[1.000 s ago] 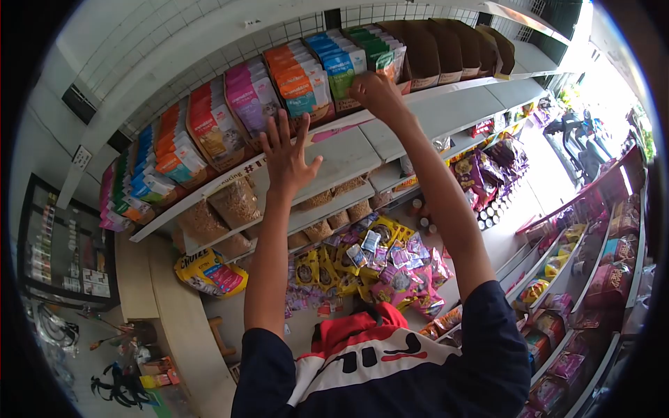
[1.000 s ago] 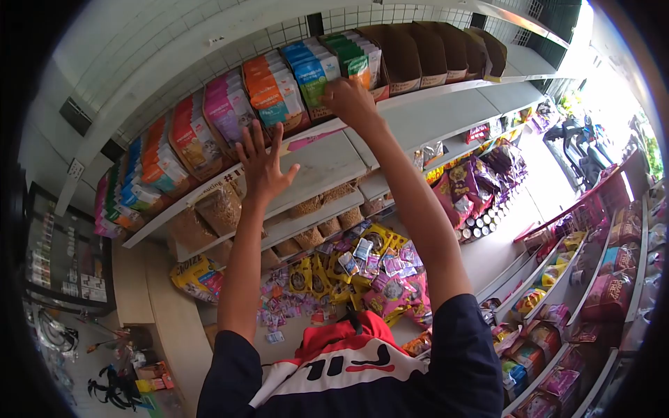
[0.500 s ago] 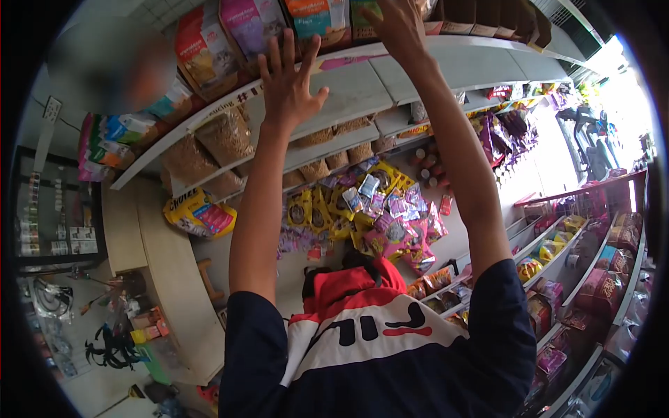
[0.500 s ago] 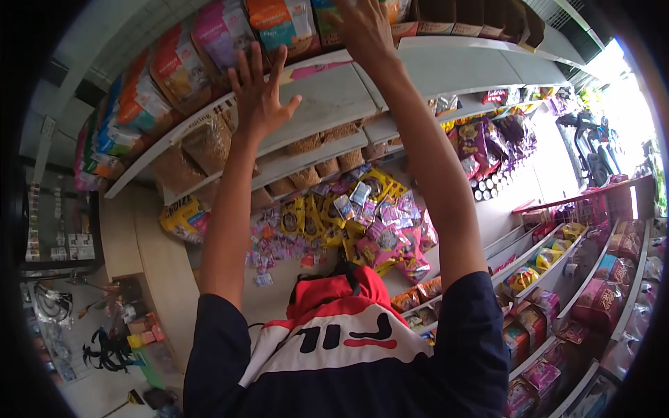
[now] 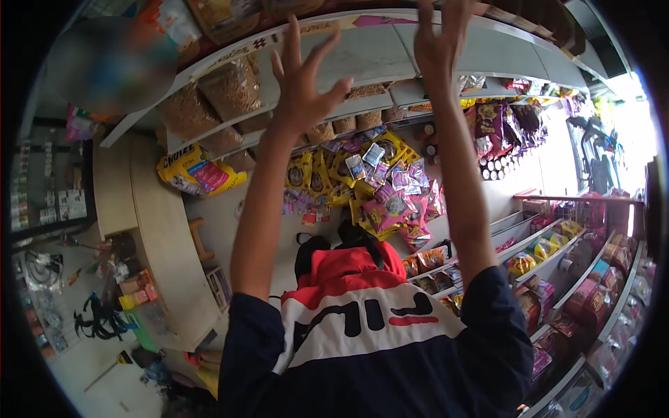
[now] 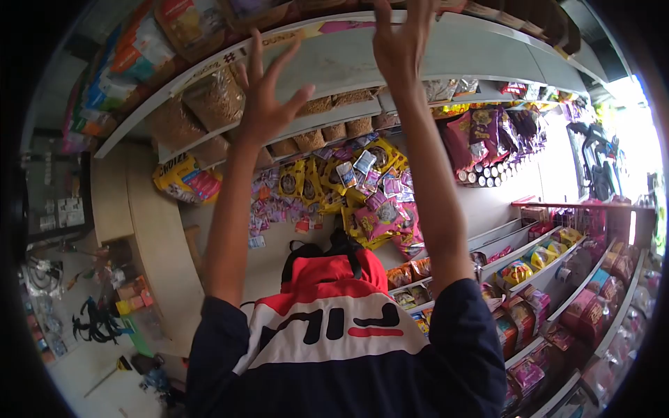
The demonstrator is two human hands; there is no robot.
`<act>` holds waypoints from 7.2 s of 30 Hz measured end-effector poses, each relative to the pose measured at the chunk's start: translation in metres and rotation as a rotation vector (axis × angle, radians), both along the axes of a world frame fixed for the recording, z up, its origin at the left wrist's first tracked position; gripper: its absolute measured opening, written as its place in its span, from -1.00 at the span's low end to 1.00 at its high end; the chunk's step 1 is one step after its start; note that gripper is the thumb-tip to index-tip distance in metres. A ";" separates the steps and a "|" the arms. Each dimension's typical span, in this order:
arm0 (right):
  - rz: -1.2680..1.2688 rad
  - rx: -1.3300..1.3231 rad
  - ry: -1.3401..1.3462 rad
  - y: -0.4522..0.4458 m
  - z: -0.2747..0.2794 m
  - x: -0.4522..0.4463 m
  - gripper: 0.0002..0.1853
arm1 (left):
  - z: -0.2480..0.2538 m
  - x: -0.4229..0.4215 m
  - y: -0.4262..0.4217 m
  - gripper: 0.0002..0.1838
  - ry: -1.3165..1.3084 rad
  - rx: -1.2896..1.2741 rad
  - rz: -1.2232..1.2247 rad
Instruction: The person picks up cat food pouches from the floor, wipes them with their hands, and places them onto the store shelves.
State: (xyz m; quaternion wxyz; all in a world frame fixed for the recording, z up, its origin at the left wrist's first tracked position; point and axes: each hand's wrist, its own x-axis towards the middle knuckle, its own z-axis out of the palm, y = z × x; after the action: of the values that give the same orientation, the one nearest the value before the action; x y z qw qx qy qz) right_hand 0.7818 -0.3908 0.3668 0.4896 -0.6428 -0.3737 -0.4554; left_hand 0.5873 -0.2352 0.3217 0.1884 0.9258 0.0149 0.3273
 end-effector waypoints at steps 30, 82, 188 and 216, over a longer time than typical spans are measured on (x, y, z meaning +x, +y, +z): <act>1.282 0.083 2.479 0.186 -0.395 -0.357 -0.45 | -0.253 -0.544 0.105 -0.42 -0.304 -2.040 0.731; 0.140 -1.553 1.210 0.273 -0.989 -0.567 -0.51 | -0.733 -0.690 0.279 -0.83 0.840 -1.075 0.127; 0.974 -0.989 2.214 0.141 -0.362 -0.423 -0.70 | -0.284 -0.496 0.044 -0.69 -0.116 -1.501 0.842; -0.194 -0.325 2.338 0.210 -1.013 -0.540 -0.72 | -0.818 -0.612 0.251 -0.70 0.518 -1.511 0.589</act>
State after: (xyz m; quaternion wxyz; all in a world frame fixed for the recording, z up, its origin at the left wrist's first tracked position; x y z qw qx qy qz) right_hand 0.2422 -0.1806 -0.6465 0.4101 -0.7493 0.2976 0.4265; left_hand -0.0243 0.0155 -0.4967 0.6536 0.5553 0.5124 0.0431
